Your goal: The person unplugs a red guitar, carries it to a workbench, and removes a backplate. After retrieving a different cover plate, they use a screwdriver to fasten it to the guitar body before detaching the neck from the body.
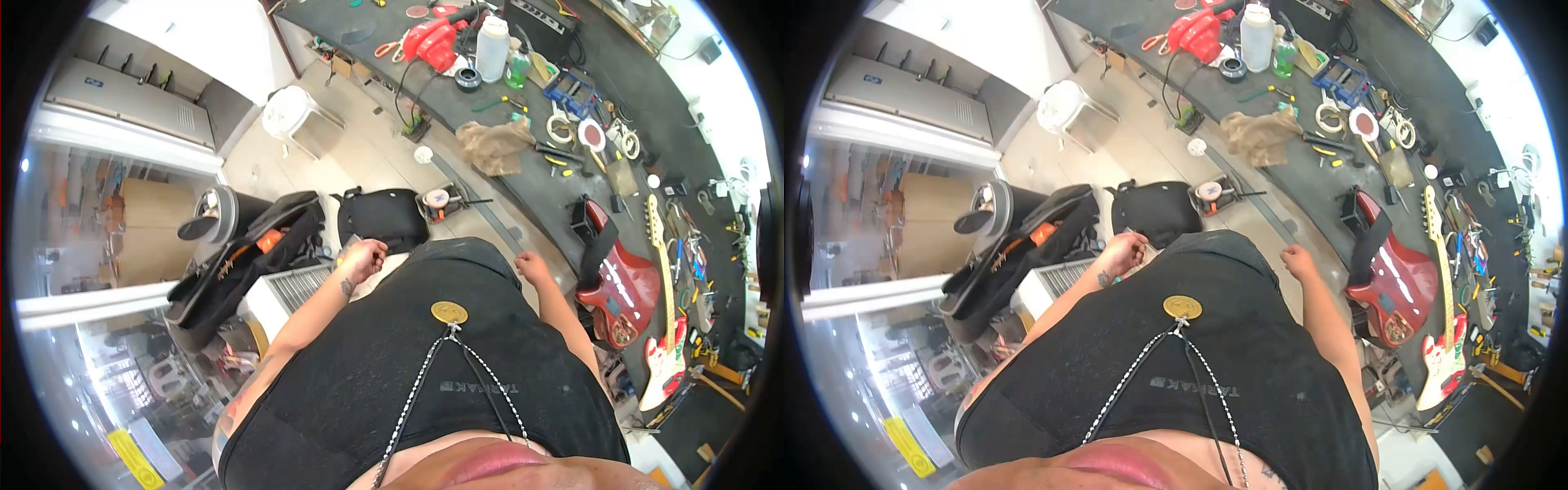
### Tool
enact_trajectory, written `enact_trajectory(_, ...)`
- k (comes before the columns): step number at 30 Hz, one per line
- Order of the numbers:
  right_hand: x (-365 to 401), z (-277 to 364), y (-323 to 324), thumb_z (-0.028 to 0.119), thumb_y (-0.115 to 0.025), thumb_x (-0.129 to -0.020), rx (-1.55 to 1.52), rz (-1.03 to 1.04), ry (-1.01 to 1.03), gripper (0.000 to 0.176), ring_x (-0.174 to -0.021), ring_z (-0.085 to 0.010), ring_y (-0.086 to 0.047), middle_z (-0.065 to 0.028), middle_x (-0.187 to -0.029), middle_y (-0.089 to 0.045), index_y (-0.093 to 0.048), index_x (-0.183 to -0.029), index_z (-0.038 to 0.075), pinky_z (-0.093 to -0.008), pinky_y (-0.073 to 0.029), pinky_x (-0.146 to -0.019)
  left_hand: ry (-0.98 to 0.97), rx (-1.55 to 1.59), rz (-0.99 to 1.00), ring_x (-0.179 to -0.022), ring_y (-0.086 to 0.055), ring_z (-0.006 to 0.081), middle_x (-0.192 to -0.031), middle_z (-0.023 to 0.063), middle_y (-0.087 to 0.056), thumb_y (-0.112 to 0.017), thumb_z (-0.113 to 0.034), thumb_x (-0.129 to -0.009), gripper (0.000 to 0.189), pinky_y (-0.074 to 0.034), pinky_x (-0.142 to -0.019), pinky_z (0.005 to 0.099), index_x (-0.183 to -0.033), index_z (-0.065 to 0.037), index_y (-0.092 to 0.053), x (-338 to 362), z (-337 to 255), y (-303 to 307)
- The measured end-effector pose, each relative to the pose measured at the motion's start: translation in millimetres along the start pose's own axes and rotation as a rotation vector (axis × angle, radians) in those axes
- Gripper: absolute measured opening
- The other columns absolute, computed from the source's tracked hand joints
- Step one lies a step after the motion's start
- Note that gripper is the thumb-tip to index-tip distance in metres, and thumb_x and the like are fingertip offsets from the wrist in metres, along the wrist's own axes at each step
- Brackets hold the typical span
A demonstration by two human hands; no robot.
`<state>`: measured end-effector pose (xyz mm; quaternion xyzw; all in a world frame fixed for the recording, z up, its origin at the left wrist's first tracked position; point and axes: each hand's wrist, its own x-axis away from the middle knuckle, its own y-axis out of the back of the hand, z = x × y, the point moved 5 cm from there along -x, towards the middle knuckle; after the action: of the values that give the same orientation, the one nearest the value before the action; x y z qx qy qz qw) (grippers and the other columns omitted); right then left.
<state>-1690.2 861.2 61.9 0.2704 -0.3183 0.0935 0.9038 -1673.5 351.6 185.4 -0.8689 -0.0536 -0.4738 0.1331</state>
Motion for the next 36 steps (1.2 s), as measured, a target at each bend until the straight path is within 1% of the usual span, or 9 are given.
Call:
enact_trajectory(8, -20, -48, -32, 0.030, -0.071, -0.086, -0.129, 0.029, -0.662, 0.034, -0.072, -0.0234, -0.070, -0.0103, -0.091, -0.074, -0.072, -0.105, 0.002, -0.0379, -0.053, -0.059, -0.121, -0.332, -0.031, -0.047, -0.044, 0.0112, -0.063, 0.0004, -0.052, -0.062, -0.007, -0.090, 0.004, -0.034, -0.040, 0.0276, -0.087, -0.005, -0.063, -88, -127, 23)
enact_trajectory(15, -56, 43, -2, 0.032, -0.072, -0.080, 0.358, 0.021, 0.072, 0.036, -0.072, -0.0263, -0.073, -0.0189, -0.082, -0.073, -0.074, -0.093, -0.002, -0.0419, -0.056, -0.064, -0.323, -0.587, -0.257, -0.055, -0.048, 0.0126, -0.069, -0.0004, -0.053, -0.064, -0.018, -0.094, 0.014, -0.039, -0.048, 0.0318, -0.097, -0.005, -0.069, -135, -252, -3)
enact_trajectory(18, -80, 47, 28, 0.029, -0.070, -0.082, 0.344, 0.151, -0.339, 0.031, -0.083, -0.0251, -0.073, -0.0205, -0.088, -0.074, -0.074, -0.095, 0.001, -0.0456, -0.056, -0.073, -0.498, -0.836, -0.321, -0.065, -0.061, 0.0181, -0.077, 0.0050, -0.065, -0.065, -0.022, -0.093, 0.022, -0.050, -0.060, 0.0353, -0.103, -0.005, -0.074, -138, -296, -18)
enact_trajectory(19, -134, -34, 10, 0.027, -0.067, -0.084, 0.127, 0.190, -0.330, 0.027, -0.087, -0.0242, -0.072, -0.0194, -0.088, -0.074, -0.072, -0.096, 0.003, -0.0487, -0.055, -0.075, -0.571, -1.023, -0.319, -0.074, -0.066, 0.0209, -0.084, 0.0086, -0.070, -0.066, -0.023, -0.091, 0.024, -0.052, -0.069, 0.0368, -0.104, -0.005, -0.075, -137, -319, -26)
enact_trajectory(22, -88, 26, 29, 0.028, -0.066, -0.086, -0.229, 0.215, -0.609, 0.029, -0.074, -0.0242, -0.071, -0.0166, -0.086, -0.073, -0.071, -0.099, 0.002, -0.0448, -0.054, -0.063, -0.630, -1.160, -0.310, -0.087, -0.072, 0.0257, -0.095, 0.0144, -0.076, -0.068, -0.023, -0.089, 0.027, -0.055, -0.081, 0.0389, -0.107, -0.005, -0.077, -143, -365, -33)
enact_trajectory(27, -111, -36, 6, 0.029, -0.066, -0.089, 0.073, 0.138, -0.438, 0.038, -0.069, -0.0236, -0.067, -0.0093, -0.096, -0.072, -0.066, -0.118, 0.004, -0.0374, -0.050, -0.058, -0.619, -1.351, -0.362, -0.101, -0.073, 0.0318, -0.104, 0.0189, -0.076, -0.069, -0.020, -0.086, 0.028, -0.055, -0.091, 0.0406, -0.108, -0.004, -0.077, -160, -467, -42)
enact_trajectory(29, -84, -14, 13, 0.027, -0.066, -0.089, 0.034, -0.012, -0.295, 0.033, -0.066, -0.0209, -0.065, -0.0073, -0.090, -0.070, -0.066, -0.112, 0.004, -0.0378, -0.049, -0.055, -0.673, -1.460, -0.367, -0.102, -0.072, 0.0332, -0.105, 0.0192, -0.076, -0.069, -0.019, -0.085, 0.028, -0.055, -0.092, 0.0415, -0.107, -0.004, -0.077, -186, -510, -41)
enact_trajectory(31, -55, 10, 4, 0.024, -0.065, -0.089, -0.499, -0.259, -0.567, 0.025, -0.065, -0.0183, -0.065, -0.0071, -0.083, -0.068, -0.068, -0.101, 0.004, -0.0389, -0.048, -0.052, -0.734, -1.638, -0.376, -0.107, -0.070, 0.0372, -0.113, 0.0204, -0.074, -0.070, -0.017, -0.083, 0.032, -0.054, -0.096, 0.0450, -0.112, -0.004, -0.076, -220, -559, -37)
enact_trajectory(36, -21, -22, -101, 0.023, -0.061, -0.092, -0.860, -0.657, -0.644, 0.019, -0.058, -0.0190, -0.062, -0.0084, -0.073, -0.066, -0.068, -0.092, 0.004, -0.0376, -0.046, -0.047, -0.967, -1.984, -0.239, -0.112, -0.066, 0.0433, -0.113, 0.0253, -0.072, -0.072, -0.022, -0.084, 0.034, -0.053, -0.095, 0.0515, -0.111, -0.003, -0.071, -363, -684, -14)
